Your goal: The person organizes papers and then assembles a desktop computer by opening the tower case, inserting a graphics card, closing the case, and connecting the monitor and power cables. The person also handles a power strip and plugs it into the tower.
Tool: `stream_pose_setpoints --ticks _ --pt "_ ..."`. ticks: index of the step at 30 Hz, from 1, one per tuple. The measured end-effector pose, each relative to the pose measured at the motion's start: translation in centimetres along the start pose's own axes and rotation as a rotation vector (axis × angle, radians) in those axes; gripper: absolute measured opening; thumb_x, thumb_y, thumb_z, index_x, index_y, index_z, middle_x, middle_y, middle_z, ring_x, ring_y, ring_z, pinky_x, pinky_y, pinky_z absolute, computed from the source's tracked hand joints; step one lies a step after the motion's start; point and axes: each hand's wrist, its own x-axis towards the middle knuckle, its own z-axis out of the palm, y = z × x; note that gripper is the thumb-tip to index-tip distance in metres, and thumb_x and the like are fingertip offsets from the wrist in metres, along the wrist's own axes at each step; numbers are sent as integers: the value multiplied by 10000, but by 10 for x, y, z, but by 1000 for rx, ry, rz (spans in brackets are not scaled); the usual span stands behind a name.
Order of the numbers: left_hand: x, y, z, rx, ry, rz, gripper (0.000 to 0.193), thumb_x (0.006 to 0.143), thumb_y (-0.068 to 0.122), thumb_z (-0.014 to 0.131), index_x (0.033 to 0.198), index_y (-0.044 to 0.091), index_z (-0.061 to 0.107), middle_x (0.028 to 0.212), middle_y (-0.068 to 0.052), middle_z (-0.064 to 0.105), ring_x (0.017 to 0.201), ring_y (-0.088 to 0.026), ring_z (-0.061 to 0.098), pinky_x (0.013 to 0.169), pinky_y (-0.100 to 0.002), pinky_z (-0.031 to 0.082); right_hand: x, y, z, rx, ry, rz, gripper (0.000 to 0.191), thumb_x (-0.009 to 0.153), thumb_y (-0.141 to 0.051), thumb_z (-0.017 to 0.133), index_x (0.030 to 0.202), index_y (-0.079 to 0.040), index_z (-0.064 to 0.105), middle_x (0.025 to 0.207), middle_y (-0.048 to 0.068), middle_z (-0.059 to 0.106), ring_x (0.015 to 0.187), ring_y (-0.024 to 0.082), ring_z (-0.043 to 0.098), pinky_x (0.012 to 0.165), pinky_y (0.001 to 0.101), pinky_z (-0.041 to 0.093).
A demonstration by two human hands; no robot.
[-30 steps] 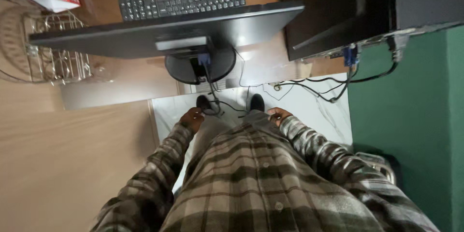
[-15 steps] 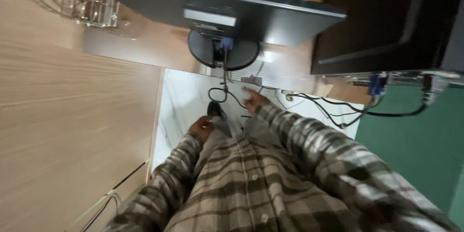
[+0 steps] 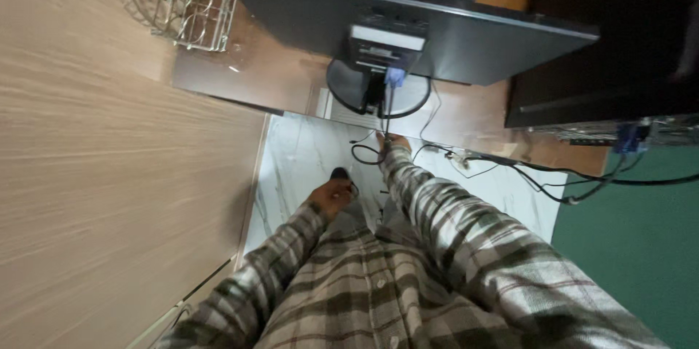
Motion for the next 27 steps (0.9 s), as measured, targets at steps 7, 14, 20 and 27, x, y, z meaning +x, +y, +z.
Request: stream_pose_setpoints --ticks 7,14,20,27 --pt "-7 42 -15 126 -106 131 459 960 320 666 1349 83 622 977 -83 735 892 -207 696 816 -321 570 -24 26 -12 -126 188 -347 198 942 -257 642 864 -92 720 712 86 673 652 187 609 679 360 507" --pt "-9 102 27 196 -255 312 747 819 371 759 1438 75 463 759 -110 712 666 -203 672 635 -353 561 -48 40 -88 -45 55 -817 192 920 -236 669 920 -77 778 892 47 756 945 238 624 846 393 507" --pt "15 157 60 -471 -460 389 378 1064 370 542 960 8 581 672 -20 565 546 -141 524 478 -302 413 -70 29 -135 422 -669 -408 348 958 -392 579 1270 -273 680 1074 -7 706 869 207 631 849 339 535" --pt "14 203 13 -826 -388 316 320 1060 372 493 982 69 563 578 34 415 441 -82 344 380 -250 256 -72 92 -174 -241 -455 -558 299 986 -340 635 941 -76 768 803 28 725 799 112 658 768 295 523"
